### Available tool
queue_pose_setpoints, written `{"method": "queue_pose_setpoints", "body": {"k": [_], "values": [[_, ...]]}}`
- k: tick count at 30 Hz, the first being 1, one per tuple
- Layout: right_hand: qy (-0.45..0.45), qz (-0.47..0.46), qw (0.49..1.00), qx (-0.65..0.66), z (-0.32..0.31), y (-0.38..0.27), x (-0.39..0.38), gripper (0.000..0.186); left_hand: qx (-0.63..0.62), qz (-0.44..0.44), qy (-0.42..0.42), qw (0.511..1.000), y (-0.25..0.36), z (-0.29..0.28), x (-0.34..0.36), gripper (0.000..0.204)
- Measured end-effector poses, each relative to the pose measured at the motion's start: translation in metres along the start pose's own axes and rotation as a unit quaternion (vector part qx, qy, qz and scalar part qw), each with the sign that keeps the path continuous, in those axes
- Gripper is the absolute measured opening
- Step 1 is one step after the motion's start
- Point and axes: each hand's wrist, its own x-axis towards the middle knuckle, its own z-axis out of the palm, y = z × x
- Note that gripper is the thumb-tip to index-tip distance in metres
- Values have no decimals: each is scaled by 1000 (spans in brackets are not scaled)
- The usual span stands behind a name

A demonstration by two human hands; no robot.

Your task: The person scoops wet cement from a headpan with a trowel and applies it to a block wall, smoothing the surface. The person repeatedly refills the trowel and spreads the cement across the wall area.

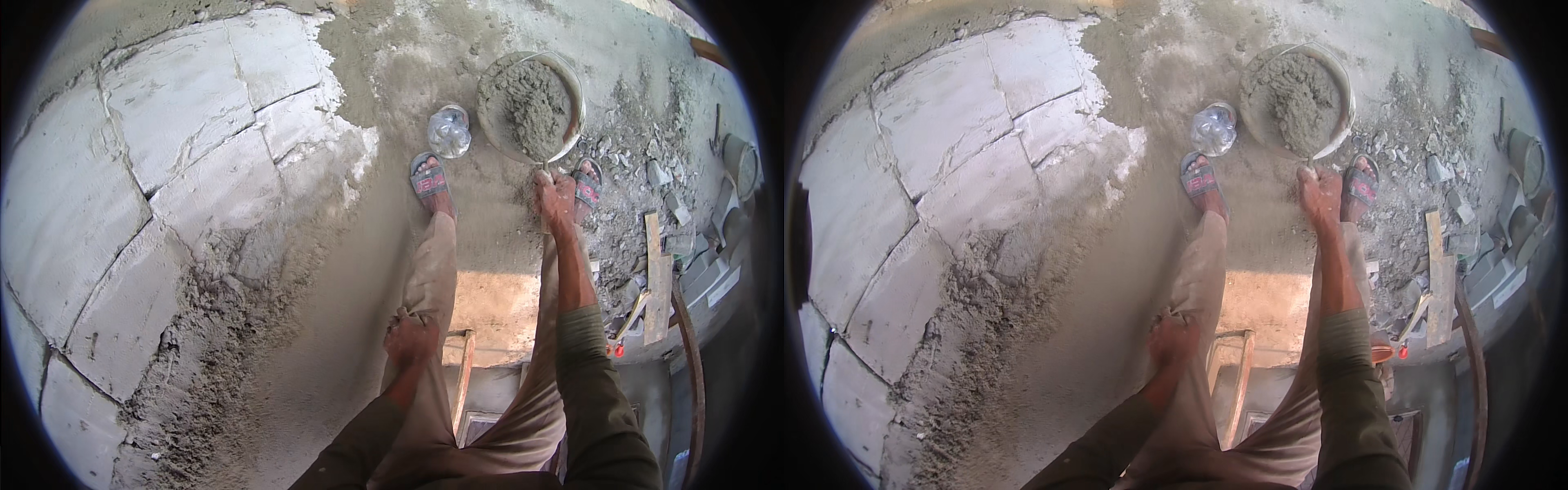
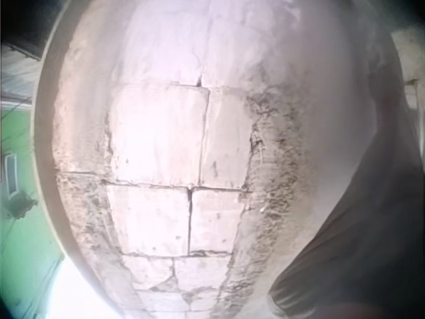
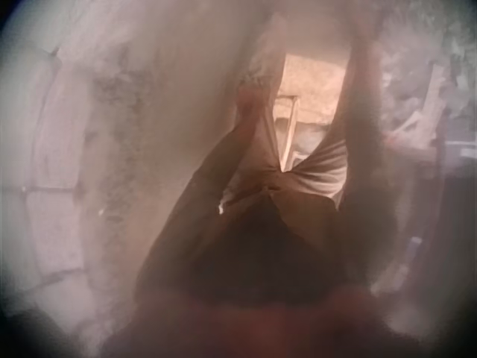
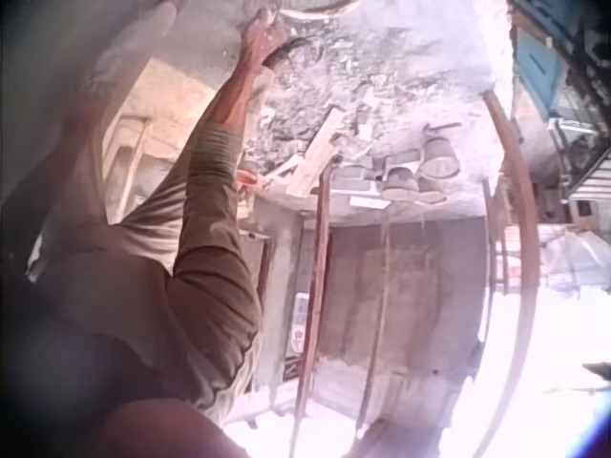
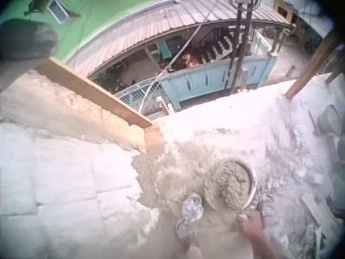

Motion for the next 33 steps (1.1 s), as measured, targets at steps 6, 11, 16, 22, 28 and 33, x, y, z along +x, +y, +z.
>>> {"method": "queue_pose_setpoints", "body": {"k": [6, 11, 16, 22, 28, 33], "values": [[39, -67, 997, 23, 12, -85, -55, 24, 5, -18, -22, 1000, -15, -3, 5, 72], [181, -103, 962, -175, 142, -132, -89, 41, 7, -29, -32, 999, -16, -20, 9, 66], [-24, -110, 988, -108, 276, -138, -115, 40, -23, -13, -38, 999, -23, -2, 24, 62], [-46, -93, 988, -113, 170, -119, -196, 40, -1, -43, -28, 999, -23, 9, 11, 61], [162, -85, 902, -391, 5, -57, -30, 40, -4, -45, -25, 999, -18, 2, 6, 63], [82, -225, 885, -398, -21, -20, 112, 41, -8, -1, -17, 1000, -6, 12, 6, 66]]}}
